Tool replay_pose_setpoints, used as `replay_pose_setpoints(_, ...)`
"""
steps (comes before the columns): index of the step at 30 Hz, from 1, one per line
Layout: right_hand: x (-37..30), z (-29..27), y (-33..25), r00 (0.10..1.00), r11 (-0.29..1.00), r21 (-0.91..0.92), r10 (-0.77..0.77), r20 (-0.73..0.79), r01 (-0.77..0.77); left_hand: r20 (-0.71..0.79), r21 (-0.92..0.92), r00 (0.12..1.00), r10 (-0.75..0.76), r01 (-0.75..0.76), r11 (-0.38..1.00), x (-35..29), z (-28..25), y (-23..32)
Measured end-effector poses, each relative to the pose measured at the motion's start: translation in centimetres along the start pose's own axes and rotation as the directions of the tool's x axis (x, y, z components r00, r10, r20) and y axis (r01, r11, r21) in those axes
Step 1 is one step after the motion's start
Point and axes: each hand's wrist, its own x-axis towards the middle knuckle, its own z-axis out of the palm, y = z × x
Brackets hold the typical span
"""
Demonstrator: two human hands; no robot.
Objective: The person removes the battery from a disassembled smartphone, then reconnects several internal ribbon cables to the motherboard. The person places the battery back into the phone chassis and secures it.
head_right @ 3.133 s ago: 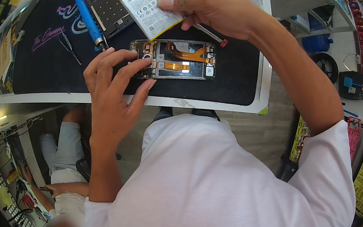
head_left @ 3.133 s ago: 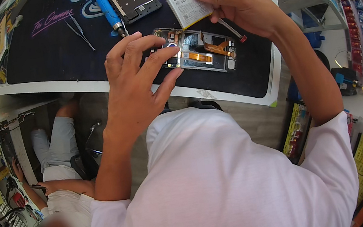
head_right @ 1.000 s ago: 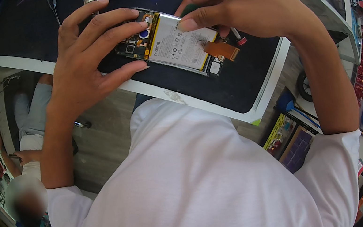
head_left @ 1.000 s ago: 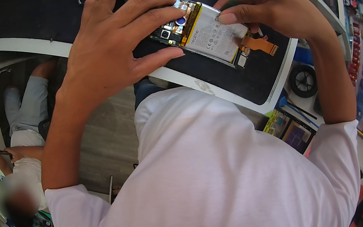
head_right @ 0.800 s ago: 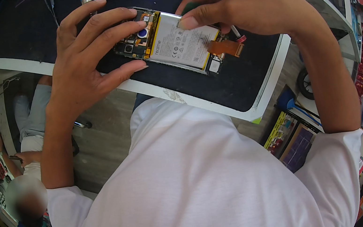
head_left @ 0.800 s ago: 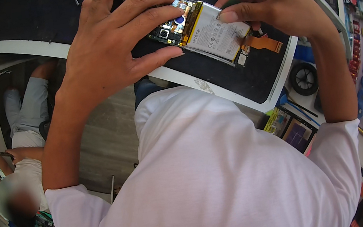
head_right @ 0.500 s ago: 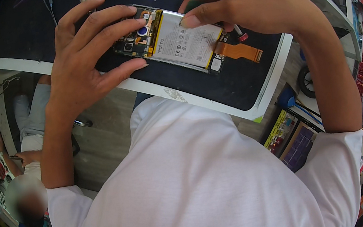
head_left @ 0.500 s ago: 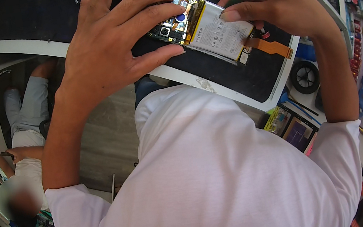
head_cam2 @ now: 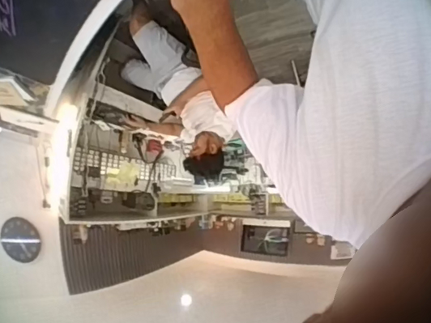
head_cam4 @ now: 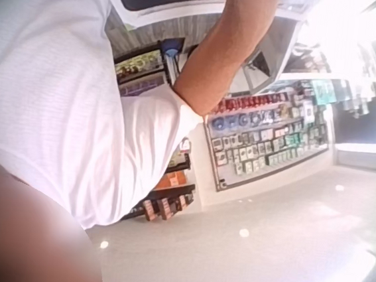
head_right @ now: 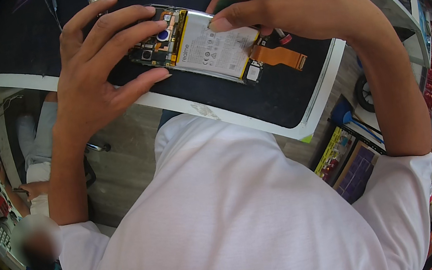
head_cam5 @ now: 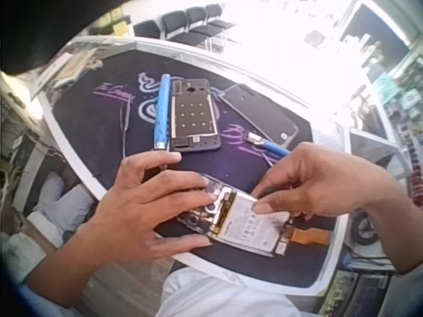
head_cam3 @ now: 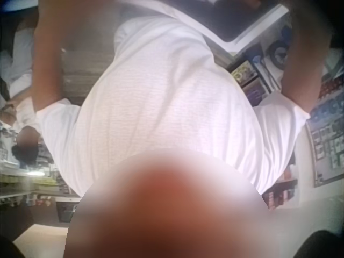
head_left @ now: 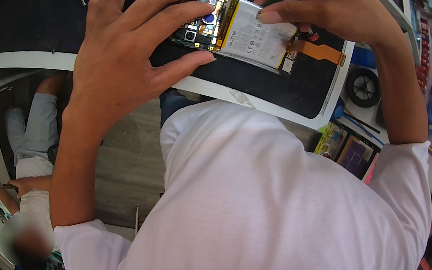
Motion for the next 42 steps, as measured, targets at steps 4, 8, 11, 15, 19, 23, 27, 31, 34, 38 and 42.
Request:
replay_pose_setpoints(4, -0.1, 0.3, -0.7, 1.0, 1.0, 0.016, -0.003, -0.006, 0.003, 0.002, 0.003, 1.0, 0.002, -0.002, 1.0, 0.0, 0.0, 0.0)
replay_pose_setpoints(8, 0.0, 0.0, -2.8, 0.994, 0.994, 0.025, 0.105, 0.023, -0.106, -0.005, -0.009, 1.0, 0.006, -0.006, 1.0, -0.1, 0.1, -0.2)
replay_pose_setpoints(11, -0.6, -0.5, -4.3, 0.958, 0.953, 0.106, 0.277, 0.07, -0.283, 0.001, -0.007, 1.0, -0.001, 0.001, 1.0, -0.1, 0.1, -0.2)
replay_pose_setpoints(15, 0.0, 0.0, -4.6, 0.944, 0.94, 0.088, 0.326, 0.041, -0.328, 0.011, -0.002, 1.0, -0.018, 0.018, 1.0, -0.2, 0.1, -0.1)
replay_pose_setpoints(19, 0.4, -0.1, -4.5, 0.942, 0.942, 0.037, 0.33, 0.052, -0.332, 0.011, 0.001, 1.0, -0.028, 0.028, 1.0, -0.2, 0.2, -0.1)
replay_pose_setpoints(23, 0.2, 0.0, -4.5, 0.932, 0.931, 0.053, 0.36, 0.038, -0.362, 0.014, -0.004, 0.999, -0.033, 0.034, 0.999, -0.1, 0.2, 0.0)
replay_pose_setpoints(27, -0.3, -0.4, -4.5, 0.954, 0.948, 0.117, 0.289, 0.075, -0.297, 0.02, -0.003, 0.999, -0.039, 0.039, 0.999, -0.1, 0.1, 0.0)
replay_pose_setpoints(31, -0.1, 0.8, -4.3, 0.994, 0.978, 0.181, 0.107, 0.005, -0.106, 0.009, -0.007, 0.999, -0.037, 0.037, 0.999, -0.2, 0.3, -0.2)
replay_pose_setpoints(34, -0.3, 0.7, -3.7, 0.96, 0.96, -0.045, 0.272, -0.069, -0.276, 0.008, -0.013, 0.999, -0.045, 0.045, 0.999, -0.2, 0.2, -0.1)
replay_pose_setpoints(38, 0.2, 1.9, -1.2, 0.982, 0.994, -0.025, -0.113, -0.152, 0.111, 0.012, -0.013, 0.999, -0.052, 0.053, 0.999, 0.2, -0.1, 0.2)
replay_pose_setpoints(42, -0.3, 1.8, 0.9, 0.99, 0.997, 0.006, -0.069, -0.124, 0.071, -0.041, -0.057, 0.999, 0.012, -0.014, 0.998, 0.3, 0.2, 0.0)
